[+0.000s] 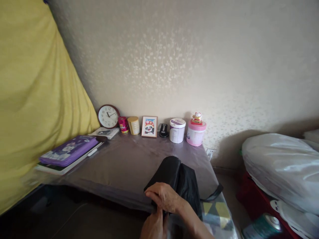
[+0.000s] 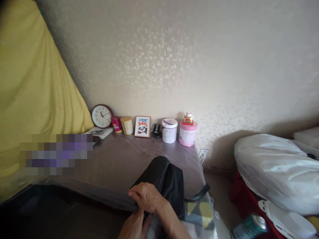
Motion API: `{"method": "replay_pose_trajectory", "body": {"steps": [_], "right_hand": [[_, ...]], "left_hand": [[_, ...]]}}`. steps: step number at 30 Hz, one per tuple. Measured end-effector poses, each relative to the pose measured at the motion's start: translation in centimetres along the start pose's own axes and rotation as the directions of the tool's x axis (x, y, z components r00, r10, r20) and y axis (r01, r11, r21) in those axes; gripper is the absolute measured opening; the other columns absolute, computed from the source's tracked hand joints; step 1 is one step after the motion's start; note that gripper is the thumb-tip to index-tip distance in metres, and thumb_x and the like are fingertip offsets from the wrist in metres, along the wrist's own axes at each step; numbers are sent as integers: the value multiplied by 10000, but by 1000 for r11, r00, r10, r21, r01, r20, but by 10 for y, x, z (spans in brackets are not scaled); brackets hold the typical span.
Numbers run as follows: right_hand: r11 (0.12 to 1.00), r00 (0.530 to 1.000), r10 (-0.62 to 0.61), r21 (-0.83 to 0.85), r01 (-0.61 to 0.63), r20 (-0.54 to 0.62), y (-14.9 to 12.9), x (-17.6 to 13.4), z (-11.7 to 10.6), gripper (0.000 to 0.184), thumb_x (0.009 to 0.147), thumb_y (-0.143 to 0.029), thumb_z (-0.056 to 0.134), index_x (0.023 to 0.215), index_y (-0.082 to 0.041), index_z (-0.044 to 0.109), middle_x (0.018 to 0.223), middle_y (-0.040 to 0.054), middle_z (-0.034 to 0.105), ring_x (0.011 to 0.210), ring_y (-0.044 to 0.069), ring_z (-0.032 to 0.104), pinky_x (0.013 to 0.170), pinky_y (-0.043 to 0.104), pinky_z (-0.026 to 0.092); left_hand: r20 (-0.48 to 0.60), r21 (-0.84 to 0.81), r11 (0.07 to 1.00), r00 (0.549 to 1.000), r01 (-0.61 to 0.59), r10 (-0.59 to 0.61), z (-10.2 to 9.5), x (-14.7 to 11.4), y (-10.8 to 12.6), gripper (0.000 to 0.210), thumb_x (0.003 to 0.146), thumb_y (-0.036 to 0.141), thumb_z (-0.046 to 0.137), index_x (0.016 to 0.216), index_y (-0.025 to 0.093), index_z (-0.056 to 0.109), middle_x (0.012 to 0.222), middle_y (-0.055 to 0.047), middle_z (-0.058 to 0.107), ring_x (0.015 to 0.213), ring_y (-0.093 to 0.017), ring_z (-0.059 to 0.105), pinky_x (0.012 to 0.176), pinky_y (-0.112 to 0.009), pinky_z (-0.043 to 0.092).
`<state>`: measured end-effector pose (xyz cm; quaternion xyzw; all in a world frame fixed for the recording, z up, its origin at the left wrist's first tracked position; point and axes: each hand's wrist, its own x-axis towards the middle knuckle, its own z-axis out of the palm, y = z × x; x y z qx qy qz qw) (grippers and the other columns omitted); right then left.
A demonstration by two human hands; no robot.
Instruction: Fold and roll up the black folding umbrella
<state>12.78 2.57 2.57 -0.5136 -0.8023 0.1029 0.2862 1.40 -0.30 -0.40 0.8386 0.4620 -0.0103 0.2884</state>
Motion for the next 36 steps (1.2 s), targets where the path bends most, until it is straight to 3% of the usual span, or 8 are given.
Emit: {"method": "replay_pose_trajectory", "body": {"steps": [5,7,10,13,16,27,33,36], "right_hand": [[973,948,191,178,-148,-254,10,-16,-24,261,913,-276,423,1024,-208,650,997,42,683,942,167,617,855,275,469],[935,858,344,223,-276,-382,30,-33,-35,264,895,-280,427,1025,-206,644,1007,53,679,932,179,625,844,293,480],[836,647,540,254,-486,-538,62,-67,-49,291,863,-307,414,1013,-197,638,1015,73,675,953,216,621,866,347,469],[704,463,678,323,-633,-570,84,-95,-55,321,807,-293,422,1016,-162,628,1043,108,663,971,247,616,886,395,457],[630,387,747,389,-672,-541,93,-109,-51,338,754,-267,437,1001,-138,628,1022,128,670,971,256,620,888,407,456],[581,407,812,651,-489,-419,81,-110,-47,443,719,-439,532,1030,-140,631,905,91,691,873,246,631,779,369,492],[480,529,813,795,-372,-243,52,-98,-58,499,746,-523,554,1094,-170,616,887,47,676,831,205,615,693,289,490],[397,545,823,846,-355,-158,41,-92,-61,506,775,-547,526,1116,-180,599,891,35,665,761,168,615,639,250,478]], "left_hand": [[-60,-28,999,998,-28,26,2,-2,-1,589,927,235,283,1442,109,26,1113,-134,641,935,-198,647,796,-257,453],[-92,-34,998,995,-54,50,3,-3,-1,608,934,228,281,1440,126,-40,1108,-124,646,934,-186,647,787,-241,450],[-97,-2,999,994,-48,47,4,-5,-1,613,941,241,281,1437,148,-67,1041,-106,673,885,-195,658,732,-246,458],[-112,8,999,993,-39,39,5,-5,0,613,945,245,284,1435,162,-75,1073,-112,661,898,-195,655,738,-246,456],[-122,-1,1000,992,-26,26,5,-5,0,613,947,253,293,1437,161,-64,1042,-112,671,881,-193,659,742,-250,457],[-154,7,1000,988,-23,24,6,-6,1,612,945,254,306,1441,149,-37,1022,-118,675,898,-205,658,759,-273,472],[-173,-28,999,985,-31,26,11,-4,-1,611,946,251,303,1439,170,-47,1052,-119,666,934,-213,653,768,-286,479],[-186,-32,999,982,-45,38,12,-3,-2,607,946,258,301,1439,175,-44,1045,-115,670,917,-215,658,758,-288,482]]}}
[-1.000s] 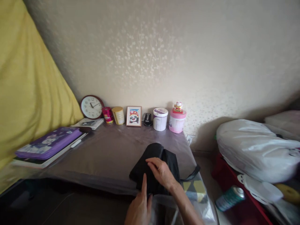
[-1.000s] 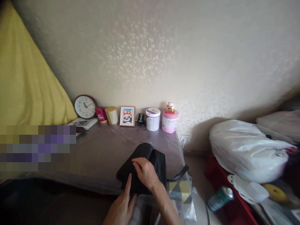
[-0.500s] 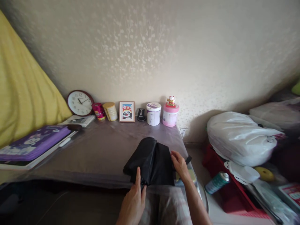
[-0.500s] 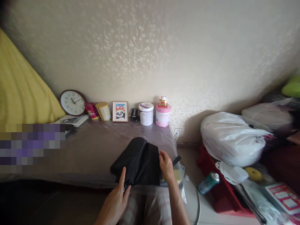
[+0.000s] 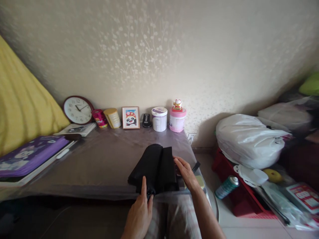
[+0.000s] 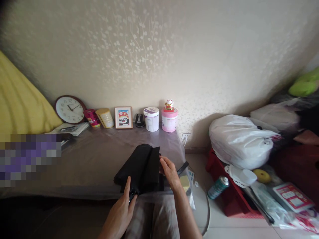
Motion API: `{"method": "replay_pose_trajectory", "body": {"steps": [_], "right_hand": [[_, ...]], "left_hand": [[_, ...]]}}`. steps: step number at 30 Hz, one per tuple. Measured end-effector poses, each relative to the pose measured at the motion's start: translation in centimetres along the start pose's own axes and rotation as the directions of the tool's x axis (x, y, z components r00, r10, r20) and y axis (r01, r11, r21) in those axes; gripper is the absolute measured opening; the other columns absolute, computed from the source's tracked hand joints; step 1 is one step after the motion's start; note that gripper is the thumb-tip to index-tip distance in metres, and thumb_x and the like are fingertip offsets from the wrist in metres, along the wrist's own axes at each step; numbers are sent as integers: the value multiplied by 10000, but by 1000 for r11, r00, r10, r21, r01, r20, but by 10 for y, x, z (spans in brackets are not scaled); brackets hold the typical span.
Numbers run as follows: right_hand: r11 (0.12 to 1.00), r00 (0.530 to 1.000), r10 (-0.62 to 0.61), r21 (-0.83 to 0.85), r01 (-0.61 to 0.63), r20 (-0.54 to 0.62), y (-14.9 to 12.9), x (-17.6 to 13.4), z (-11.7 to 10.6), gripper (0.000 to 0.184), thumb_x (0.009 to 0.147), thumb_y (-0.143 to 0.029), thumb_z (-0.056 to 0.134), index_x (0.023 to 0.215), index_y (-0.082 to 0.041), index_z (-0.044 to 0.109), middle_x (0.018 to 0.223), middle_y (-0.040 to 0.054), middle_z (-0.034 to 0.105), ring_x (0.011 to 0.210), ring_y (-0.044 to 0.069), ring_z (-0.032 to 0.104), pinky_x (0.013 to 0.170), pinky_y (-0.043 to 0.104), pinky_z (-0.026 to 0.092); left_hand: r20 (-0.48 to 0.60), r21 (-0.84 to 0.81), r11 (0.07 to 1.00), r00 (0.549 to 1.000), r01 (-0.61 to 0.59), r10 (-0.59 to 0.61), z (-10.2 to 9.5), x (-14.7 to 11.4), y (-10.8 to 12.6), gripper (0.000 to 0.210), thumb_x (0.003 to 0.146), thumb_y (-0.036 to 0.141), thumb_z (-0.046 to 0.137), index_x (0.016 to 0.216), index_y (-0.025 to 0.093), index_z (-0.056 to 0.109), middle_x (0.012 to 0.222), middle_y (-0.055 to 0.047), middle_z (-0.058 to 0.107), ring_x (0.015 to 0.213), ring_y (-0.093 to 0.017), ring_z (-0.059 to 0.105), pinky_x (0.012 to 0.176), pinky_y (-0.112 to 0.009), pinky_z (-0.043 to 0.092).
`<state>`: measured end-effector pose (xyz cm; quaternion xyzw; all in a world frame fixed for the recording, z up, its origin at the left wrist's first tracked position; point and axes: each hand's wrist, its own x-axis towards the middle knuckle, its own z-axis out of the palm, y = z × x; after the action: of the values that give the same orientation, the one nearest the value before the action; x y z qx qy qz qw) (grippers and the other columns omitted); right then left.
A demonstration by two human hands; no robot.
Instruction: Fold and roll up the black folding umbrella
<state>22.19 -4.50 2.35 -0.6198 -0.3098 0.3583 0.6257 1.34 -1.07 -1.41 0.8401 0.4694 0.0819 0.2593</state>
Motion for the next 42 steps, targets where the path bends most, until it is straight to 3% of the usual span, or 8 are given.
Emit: {"method": "replay_pose_trajectory", "body": {"steps": [6,15,23,30,37,42], "right_hand": [[996,998,64,67,-64,5,7,1,-1,499,786,-562,502,1102,-188,598,845,41,672,686,169,617,548,234,464],[983,996,-63,-178,50,-70,8,-4,-10,522,833,-614,372,901,-190,669,822,33,672,806,213,615,678,291,491],[974,998,-21,-225,5,-67,24,3,-9,403,714,-537,604,806,-148,647,710,16,654,670,188,603,563,258,463],[983,999,-13,-186,5,-44,45,12,-13,395,673,-500,634,877,-164,674,810,52,704,743,253,647,639,339,526],[940,994,-70,-338,38,-81,49,15,-16,371,679,-491,595,819,-160,686,755,40,695,745,248,638,622,312,504],[936,993,-63,-352,24,-98,47,14,-17,386,676,-508,581,809,-159,682,718,32,675,745,244,628,632,304,496]], "left_hand": [[-14,41,999,1000,-3,4,1,-1,-1,604,947,265,289,1439,168,-48,1003,-100,682,878,-203,666,743,-277,484],[1,-5,1000,1000,-1,1,-1,-1,0,611,944,264,284,1438,168,-61,1081,-114,657,955,-202,643,787,-283,478],[6,-14,1000,1000,8,-8,-1,-2,1,615,945,258,292,1438,159,-63,1161,-131,623,965,-193,638,785,-255,465],[31,-8,1000,999,28,-28,-3,-2,5,612,941,248,285,1436,163,-65,1088,-109,654,933,-191,641,787,-251,454],[69,-31,999,997,43,-40,-7,0,8,623,932,261,291,1433,156,-63,1047,-103,665,904,-190,641,774,-242,441],[70,-72,997,997,19,-14,-8,3,6,645,912,261,302,1434,133,-56,1007,-112,672,895,-217,636,773,-268,437]]}}
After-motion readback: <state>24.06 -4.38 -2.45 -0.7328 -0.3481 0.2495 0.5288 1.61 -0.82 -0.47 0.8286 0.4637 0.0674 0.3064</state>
